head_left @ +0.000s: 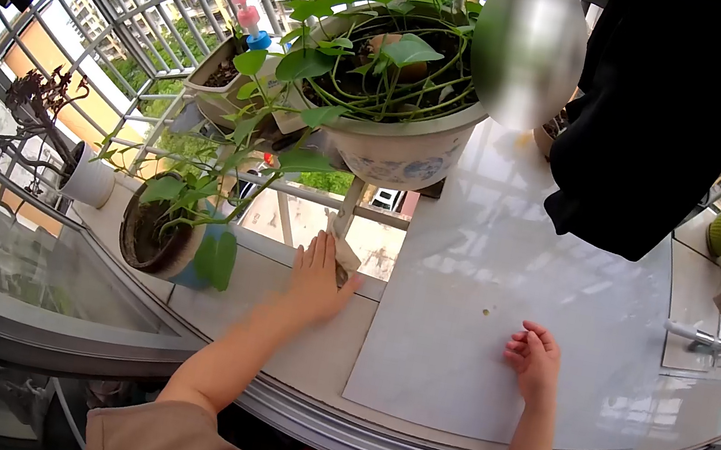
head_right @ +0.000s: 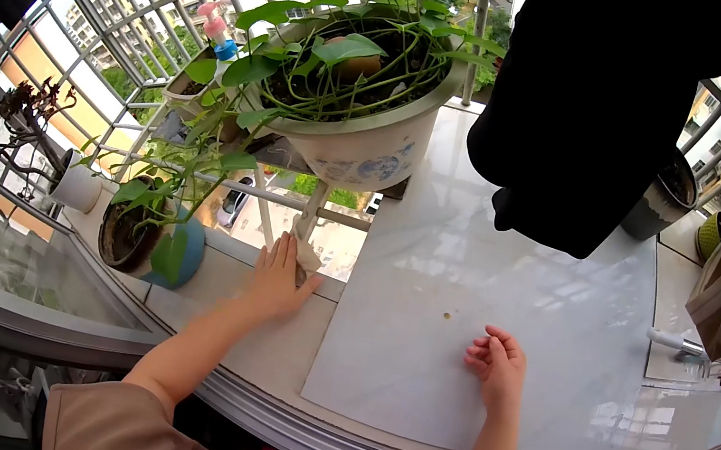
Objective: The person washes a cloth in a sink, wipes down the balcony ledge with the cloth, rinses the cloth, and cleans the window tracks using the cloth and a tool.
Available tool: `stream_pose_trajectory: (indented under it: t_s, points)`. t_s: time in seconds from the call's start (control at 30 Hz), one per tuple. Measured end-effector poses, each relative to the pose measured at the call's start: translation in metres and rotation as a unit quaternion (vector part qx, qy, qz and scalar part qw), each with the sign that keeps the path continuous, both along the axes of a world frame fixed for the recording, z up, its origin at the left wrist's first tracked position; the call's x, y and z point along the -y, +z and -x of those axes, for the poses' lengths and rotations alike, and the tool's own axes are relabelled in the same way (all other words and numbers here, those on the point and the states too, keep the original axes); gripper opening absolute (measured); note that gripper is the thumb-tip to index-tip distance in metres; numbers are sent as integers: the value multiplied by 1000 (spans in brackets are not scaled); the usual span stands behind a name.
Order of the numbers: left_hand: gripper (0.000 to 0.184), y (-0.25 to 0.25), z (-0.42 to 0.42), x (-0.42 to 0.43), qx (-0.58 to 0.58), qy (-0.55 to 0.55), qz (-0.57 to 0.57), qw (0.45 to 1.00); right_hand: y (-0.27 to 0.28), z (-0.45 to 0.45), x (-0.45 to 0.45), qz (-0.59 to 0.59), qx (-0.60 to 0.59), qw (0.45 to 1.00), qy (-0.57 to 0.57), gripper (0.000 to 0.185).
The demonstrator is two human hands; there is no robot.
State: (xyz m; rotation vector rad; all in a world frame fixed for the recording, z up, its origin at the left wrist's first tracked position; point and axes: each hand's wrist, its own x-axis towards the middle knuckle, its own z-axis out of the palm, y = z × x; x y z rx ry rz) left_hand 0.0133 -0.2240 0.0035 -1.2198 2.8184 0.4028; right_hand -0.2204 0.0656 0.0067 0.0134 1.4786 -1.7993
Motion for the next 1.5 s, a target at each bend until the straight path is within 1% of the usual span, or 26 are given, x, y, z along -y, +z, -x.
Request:
stream_pose_trajectory:
  t_s: [0.07, 0.1, 0.13, 0.2, 0.27, 0.4, 0.47, 0.5, 0.6, 0.63, 0.67, 0.73, 0.77, 0.87, 0.9, 0.93, 1.0, 1.03, 1.07, 1.13, 1.17, 1.23, 1.3, 1.37, 1.43, 1.5]
  points:
    - [96, 0, 0, -4, 23, -8, 55, 998, -1, -3, 7, -4, -14, 1000, 0, 21]
    - [96, -4, 9, 1, 24, -10, 52, 998, 0, -4, 7, -16, -33, 999, -1, 21]
    - [96, -9, 22, 13, -15, -5, 72, 997, 3, -6, 8, -23, -31, 999, -3, 21]
    - [97, -21, 51, 37, -88, 6, 105, 990, 12, -8, 14, -82, -80, 993, 12, 21]
    - [95, -27, 72, 56, -108, -4, 152, 983, 10, -8, 13, -86, -86, 992, 13, 21]
    - [89, -15, 82, 64, -88, 3, 126, 988, 10, -8, 12, -71, -76, 995, 4, 21]
    - [75, -20, 76, 67, -109, 28, 36, 993, 4, -5, 9, -56, -80, 995, -7, 21]
    - [63, -13, 71, 61, -127, 39, 10, 991, 0, -9, 8, -50, -78, 996, -11, 21]
    - [56, -13, 58, 60, -115, 66, 36, 990, 1, -11, 7, -55, -84, 995, -15, 21]
    - [54, -25, 61, 60, -104, 94, 139, 980, 3, -11, 7, -58, -80, 995, -20, 21]
    - [54, -31, 68, 64, -102, 89, 134, 982, 5, -12, 8, -56, -85, 995, -11, 20]
    - [50, -29, 89, 79, 19, 158, 118, 980, 4, -12, 5, -59, -87, 994, -1, 20]
    - [50, -30, 98, 91, 22, 159, 116, 980, 3, -11, 6, -60, -88, 994, -2, 20]
    - [39, -49, 115, 129, 106, 151, -64, 981, 3, -11, 8, -61, -83, 995, -2, 19]
    - [34, -34, 120, 106, 85, 181, 69, 977, 5, -9, 9, -60, -82, 995, -4, 19]
    - [34, -27, 121, 105, 87, 179, 69, 978, 5, -8, 10, -60, -80, 995, -5, 19]
    - [37, -17, 123, 107, 59, 184, 19, 981, 6, -8, 9, -65, -81, 995, 0, 19]
    - [43, -13, 122, 105, 57, 173, 52, 982, 5, -8, 9, -65, -81, 995, -11, 19]
    - [51, -18, 122, 104, -9, 175, 78, 981, 3, -8, 9, -64, -88, 994, -2, 19]
    - [51, -10, 125, 98, -21, 201, 22, 979, 1, -13, 7, -69, -90, 994, -3, 19]
    - [51, -29, 124, 105, -55, 204, 44, 976, 1, -15, 8, -70, -115, 991, 4, 19]
    - [49, -41, 116, 112, -40, 173, 45, 983, -2, -18, 11, -69, -149, 986, 9, 18]
    - [41, -36, 104, 111, -43, 126, 38, 990, -7, -21, 13, -70, -161, 984, 6, 18]
    - [40, -24, 95, 101, -23, 123, 36, 992, -9, -21, 12, -74, -172, 982, 4, 17]
    - [39, -23, 99, 105, 46, 135, 14, 990, -8, -21, 11, -80, -165, 983, 9, 17]
    - [39, -26, 107, 113, 38, 117, 11, 992, -4, -20, 13, -84, -160, 983, 6, 17]
